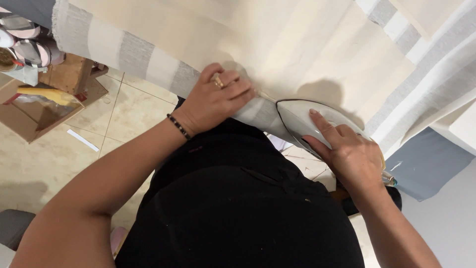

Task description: Folding the edge of a fabric piece and pressing it with an iron to create a crisp hem.

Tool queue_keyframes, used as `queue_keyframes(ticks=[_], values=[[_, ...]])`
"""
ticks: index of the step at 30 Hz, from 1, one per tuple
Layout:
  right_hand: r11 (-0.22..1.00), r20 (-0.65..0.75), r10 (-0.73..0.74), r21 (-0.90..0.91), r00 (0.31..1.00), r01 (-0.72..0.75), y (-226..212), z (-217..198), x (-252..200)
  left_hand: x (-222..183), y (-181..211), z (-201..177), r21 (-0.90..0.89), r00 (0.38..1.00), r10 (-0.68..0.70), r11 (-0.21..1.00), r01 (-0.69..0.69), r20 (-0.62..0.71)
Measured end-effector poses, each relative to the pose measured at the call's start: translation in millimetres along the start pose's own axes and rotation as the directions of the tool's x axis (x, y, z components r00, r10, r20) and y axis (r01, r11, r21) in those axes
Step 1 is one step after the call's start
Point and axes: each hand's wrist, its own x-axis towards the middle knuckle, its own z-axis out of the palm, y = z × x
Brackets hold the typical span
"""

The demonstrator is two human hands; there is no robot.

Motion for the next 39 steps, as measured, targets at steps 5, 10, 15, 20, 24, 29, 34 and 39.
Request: queue_keyframes(ticks=[5, 10, 15, 20, 24, 29, 34, 39], values=[[1.000, 0.013, -0.001, 0.005, 1.000, 0.001, 0, -2, 0, 15, -14, 7, -0.093, 0.996, 0.018, 0.995, -0.025, -0.082], [1.000, 0.030, 0.005, 0.002, 1.000, -0.005, 0, -2, 1, 23, -22, 3, -0.074, 0.988, 0.105, 0.991, -0.113, -0.113], [1.000, 0.030, 0.006, 0.002, 1.000, -0.006, -1, -2, 2, 27, -19, 10, -0.135, 0.995, -0.072, 0.987, 0.081, 0.074], [0.999, 0.004, -0.033, -0.010, 0.999, 0.033, -2, -2, 6, 40, -3, 12, -0.066, 0.939, -0.222, 0.967, 0.247, 0.262], [0.994, -0.048, -0.090, -0.060, 0.995, 0.087, -7, -5, 18, 57, 4, 17, 0.015, 0.815, -0.339, 0.926, 0.377, 0.470], [0.994, -0.060, -0.100, -0.059, 0.993, 0.096, -20, -9, 34, 68, -3, 5, 0.062, 0.726, -0.353, 0.917, 0.395, 0.590], [0.994, -0.037, -0.100, -0.047, 0.994, 0.098, -19, -10, 34, 42, -15, 1, -0.065, 0.874, -0.307, 0.932, 0.356, 0.376], [0.997, -0.037, -0.077, -0.015, 0.996, 0.076, -19, -8, 32, 11, -21, -22, -0.168, 0.965, -0.238, 0.952, 0.255, 0.112]])
